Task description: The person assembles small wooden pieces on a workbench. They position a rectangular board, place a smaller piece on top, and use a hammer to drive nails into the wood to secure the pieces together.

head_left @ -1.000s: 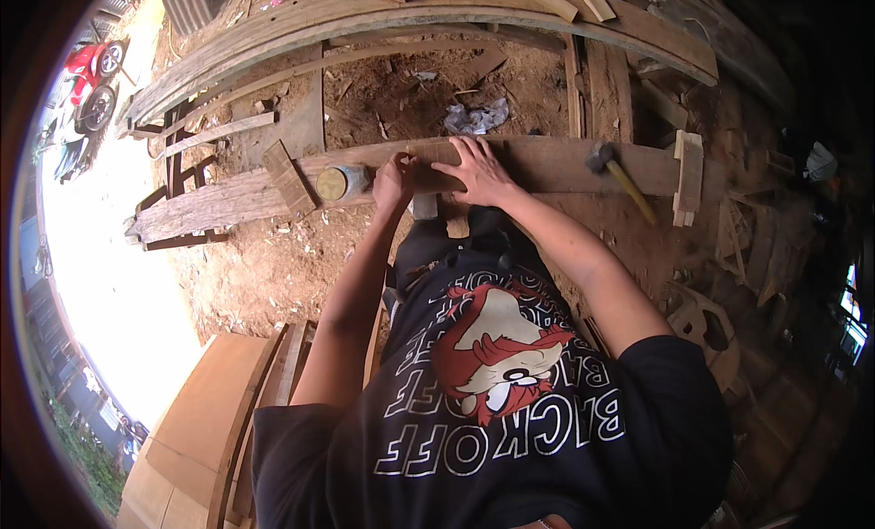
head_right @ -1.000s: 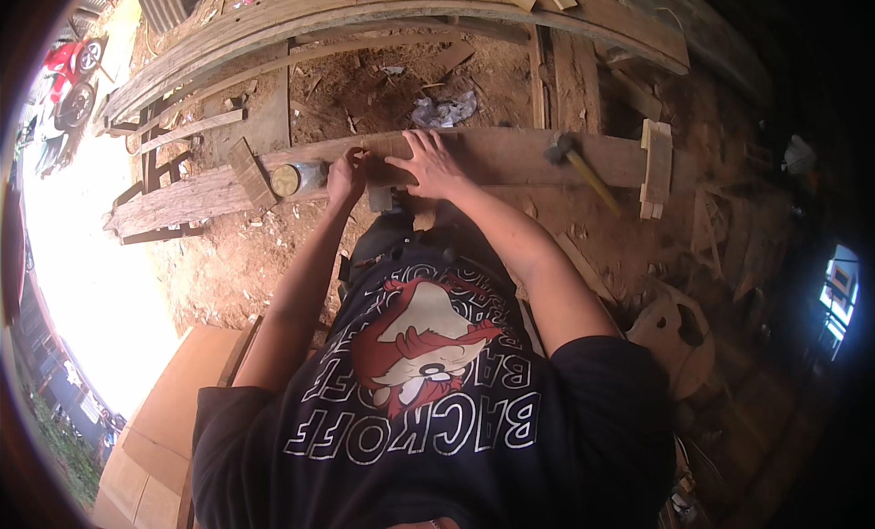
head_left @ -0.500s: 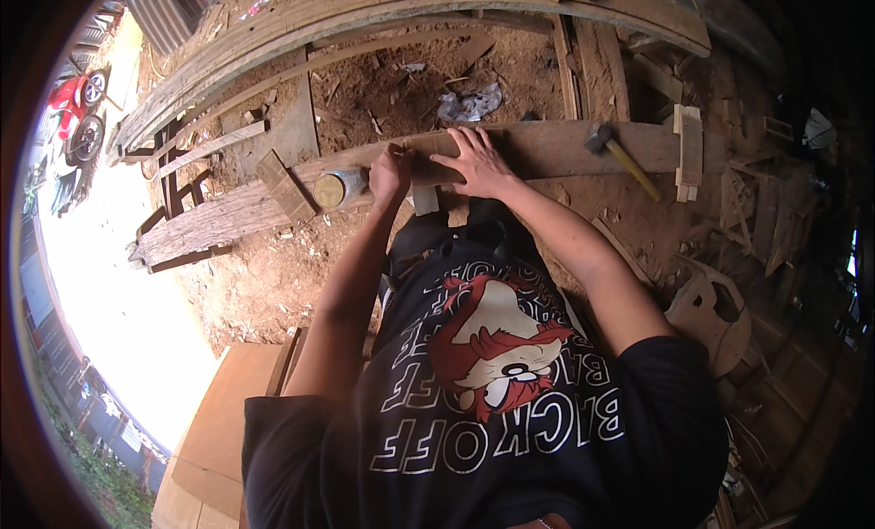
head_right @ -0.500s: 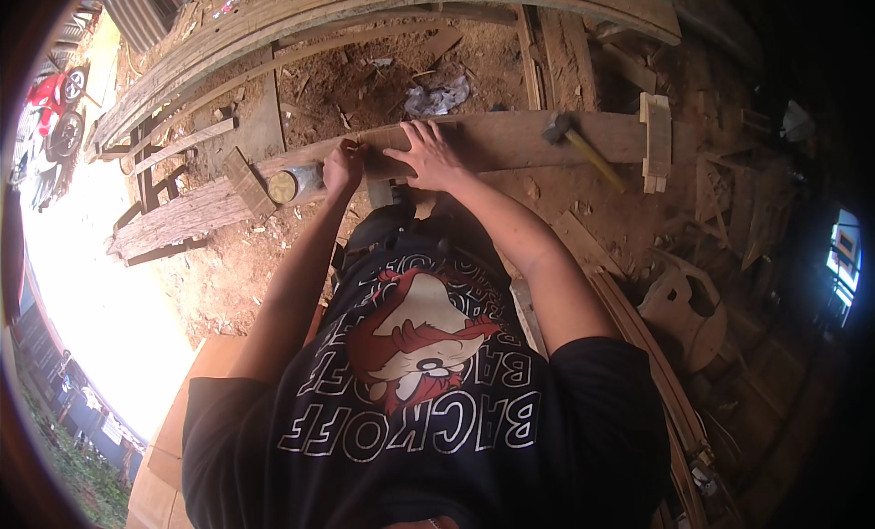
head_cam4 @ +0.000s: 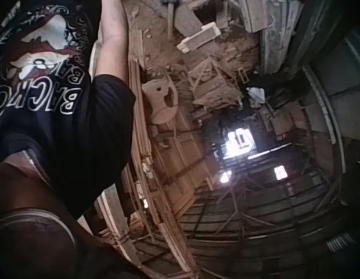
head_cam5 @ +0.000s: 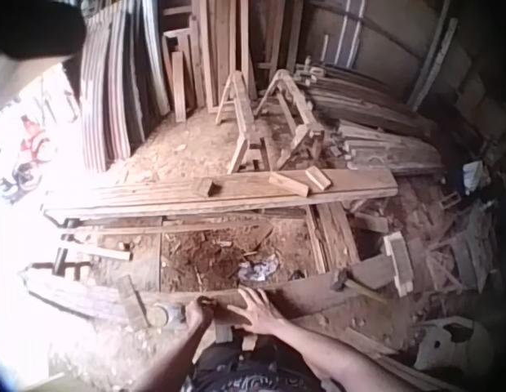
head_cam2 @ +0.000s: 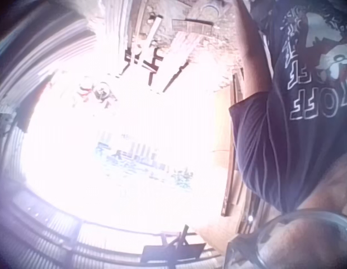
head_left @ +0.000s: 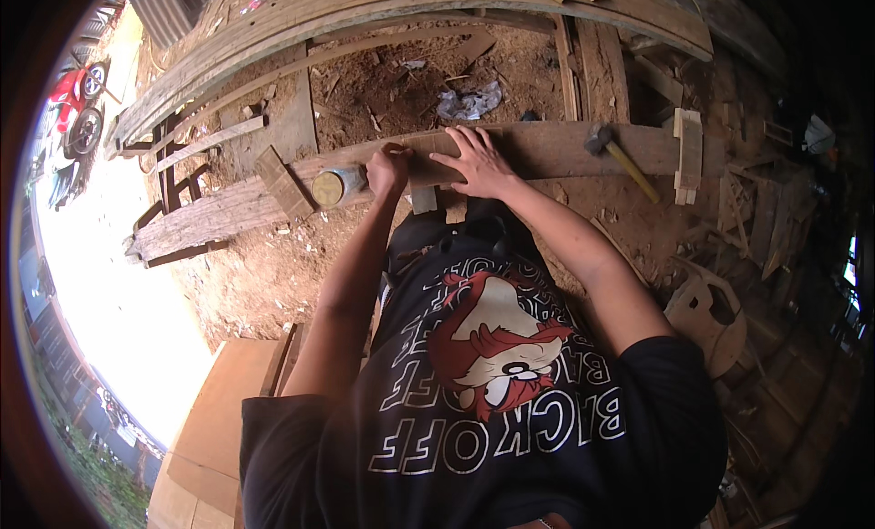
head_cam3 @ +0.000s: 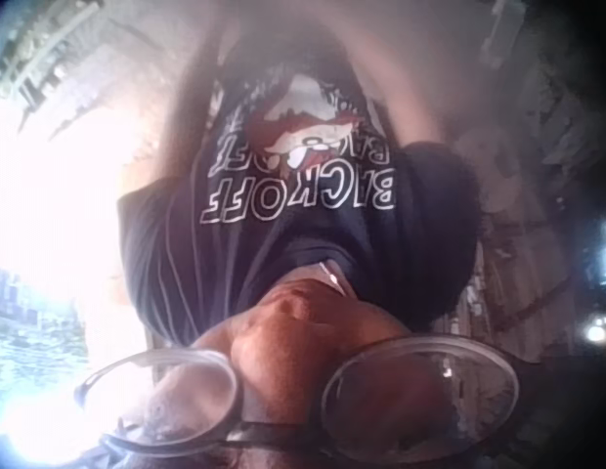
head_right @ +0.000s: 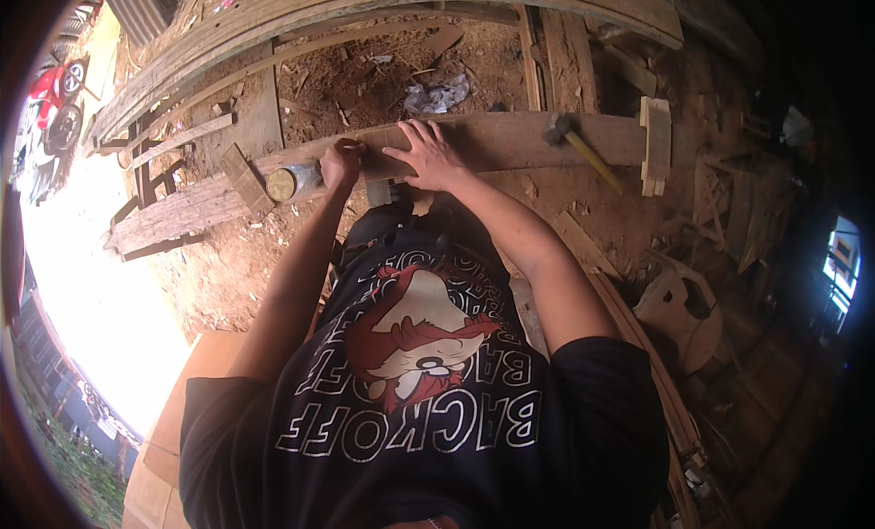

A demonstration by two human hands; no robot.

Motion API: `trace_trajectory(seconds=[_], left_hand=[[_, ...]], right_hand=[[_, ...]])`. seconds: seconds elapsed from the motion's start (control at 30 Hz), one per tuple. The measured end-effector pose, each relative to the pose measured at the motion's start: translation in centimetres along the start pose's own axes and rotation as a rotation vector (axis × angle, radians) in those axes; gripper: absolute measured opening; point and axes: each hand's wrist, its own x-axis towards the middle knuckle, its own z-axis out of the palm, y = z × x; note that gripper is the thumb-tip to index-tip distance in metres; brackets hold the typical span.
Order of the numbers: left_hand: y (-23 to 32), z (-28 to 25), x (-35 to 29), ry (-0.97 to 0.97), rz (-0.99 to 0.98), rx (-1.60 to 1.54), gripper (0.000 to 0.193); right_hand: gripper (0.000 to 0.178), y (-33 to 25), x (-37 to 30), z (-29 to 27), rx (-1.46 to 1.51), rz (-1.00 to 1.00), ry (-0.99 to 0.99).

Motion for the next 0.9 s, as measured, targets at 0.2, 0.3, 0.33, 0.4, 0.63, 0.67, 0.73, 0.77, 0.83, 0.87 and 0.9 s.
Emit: trace_trajectory(seconds=[0.2,0.3,0.33,0.4,0.63,0.67,0.73,0.77,0.83,0.87,0.9], left_hand=[[-1.0,-0.1,1.1,-0.068,-0.003,-0.143,0.038],[-1.6,0.2,1.6,-0.053,0.013,-0.156,0.038],[-1.8,0.4,1.7,-0.031,0.022,-0.156,0.038],[-2.0,0.8,1.6,0.005,0.035,-0.115,0.038],[-1.8,0.8,1.3,-0.043,-0.067,-0.159,0.044],[-1.7,0.8,1.2,-0.014,-0.03,-0.112,0.043],[-1.5,0.6,1.1,0.04,0.036,-0.029,0.042],[-1.3,0.6,1.1,0.044,0.041,-0.058,0.042],[-1.1,0.4,1.0,0.008,-0.005,-0.067,0.042],[-1.0,0.4,0.9,-0.004,0.001,-0.08,0.043],[-0.9,0.3,0.8,-0.011,-0.007,-0.083,0.043]], right_hand=[[0.082,-0.3,-0.3,-0.4,-0.013,-0.008,0.033],[0.079,0.0,-1.8,-1.1,0.068,0.032,0.234],[0.077,0.4,-2.6,-1.3,0.108,0.131,0.311],[0.073,1.4,-4.8,-1.2,0.201,0.315,0.478],[0.045,6.9,-11.6,5.3,0.701,0.903,0.6],[0.042,7.4,-11.5,6.6,0.764,0.839,0.639],[0.037,7.9,-10.6,8.5,0.896,0.879,0.635],[0.034,7.9,-10.1,9.1,0.901,0.869,0.577],[0.038,7.1,-8.7,9.3,0.941,0.793,0.491],[0.041,6.6,-8.1,9.0,0.979,0.854,0.404],[0.049,5.9,-7.4,8.6,0.97,0.881,0.372]])
